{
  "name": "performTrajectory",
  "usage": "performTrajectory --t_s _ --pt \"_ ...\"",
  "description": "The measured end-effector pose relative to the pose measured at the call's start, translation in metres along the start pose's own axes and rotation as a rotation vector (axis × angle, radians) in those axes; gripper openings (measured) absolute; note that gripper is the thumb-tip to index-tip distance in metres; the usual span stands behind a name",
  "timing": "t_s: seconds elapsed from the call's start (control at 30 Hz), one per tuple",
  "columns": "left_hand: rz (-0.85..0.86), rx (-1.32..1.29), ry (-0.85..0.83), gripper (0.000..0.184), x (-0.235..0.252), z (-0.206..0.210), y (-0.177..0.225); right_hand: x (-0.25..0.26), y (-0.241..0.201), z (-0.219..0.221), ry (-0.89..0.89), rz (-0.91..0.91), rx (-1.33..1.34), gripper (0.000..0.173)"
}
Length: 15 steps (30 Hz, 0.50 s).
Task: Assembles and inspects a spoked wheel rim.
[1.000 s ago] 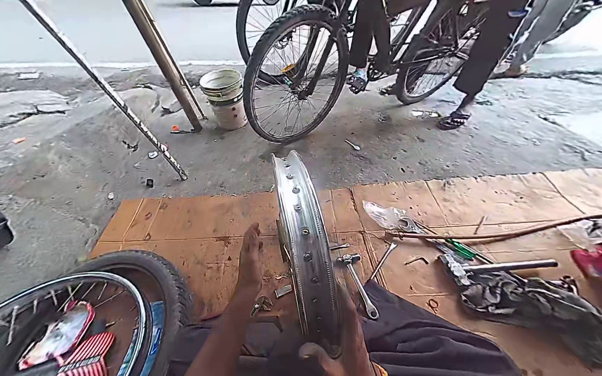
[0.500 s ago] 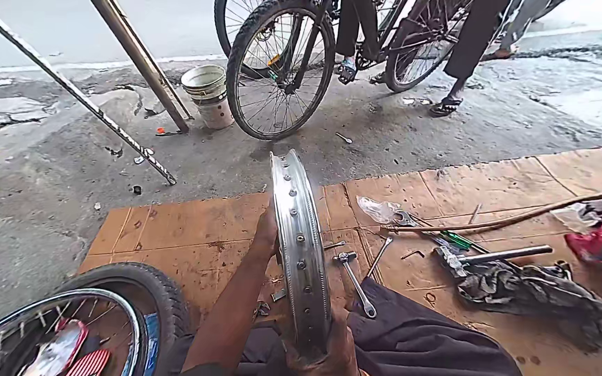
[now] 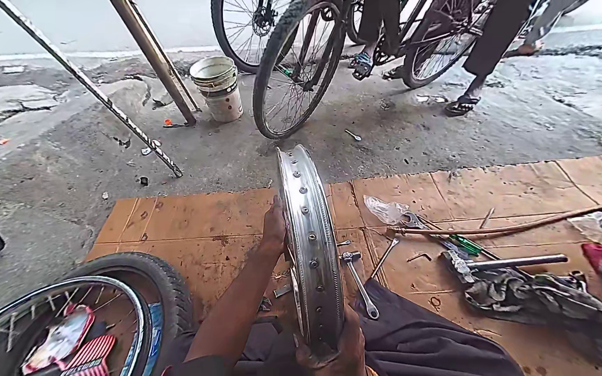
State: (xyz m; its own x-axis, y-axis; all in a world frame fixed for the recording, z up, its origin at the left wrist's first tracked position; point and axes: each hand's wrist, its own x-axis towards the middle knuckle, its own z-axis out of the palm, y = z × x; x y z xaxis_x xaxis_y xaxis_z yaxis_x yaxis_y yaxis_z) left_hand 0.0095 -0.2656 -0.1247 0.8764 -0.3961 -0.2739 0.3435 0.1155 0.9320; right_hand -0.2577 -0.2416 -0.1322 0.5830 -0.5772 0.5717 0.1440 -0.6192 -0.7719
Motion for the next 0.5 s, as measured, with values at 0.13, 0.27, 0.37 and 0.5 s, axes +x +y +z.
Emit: performTrajectory --t_s 0.13,0.27,0.37,0.5 --pt "0.0 -0.012 -0.004 0.06 -0.0008 -0.0005 -0.0012 -0.0019 -0.0004 0.0007 -0.002 -0.02 0.004 0.093" --pt "0.005 0.017 -0.018 0.068 -0.003 -0.0047 -0.0008 -0.0025 -0.0018 0.0023 0.003 -0.05 -0.014 0.092" --pt "0.008 0.021 -0.024 0.074 -0.005 -0.0079 -0.0016 -0.0047 -0.002 0.0041 0.005 -0.06 -0.014 0.09" --pt "0.031 -0.023 -0.032 0.076 -0.0071 -0.0072 -0.0008 -0.0072 -0.002 0.005 0.009 -0.069 0.001 0.09"
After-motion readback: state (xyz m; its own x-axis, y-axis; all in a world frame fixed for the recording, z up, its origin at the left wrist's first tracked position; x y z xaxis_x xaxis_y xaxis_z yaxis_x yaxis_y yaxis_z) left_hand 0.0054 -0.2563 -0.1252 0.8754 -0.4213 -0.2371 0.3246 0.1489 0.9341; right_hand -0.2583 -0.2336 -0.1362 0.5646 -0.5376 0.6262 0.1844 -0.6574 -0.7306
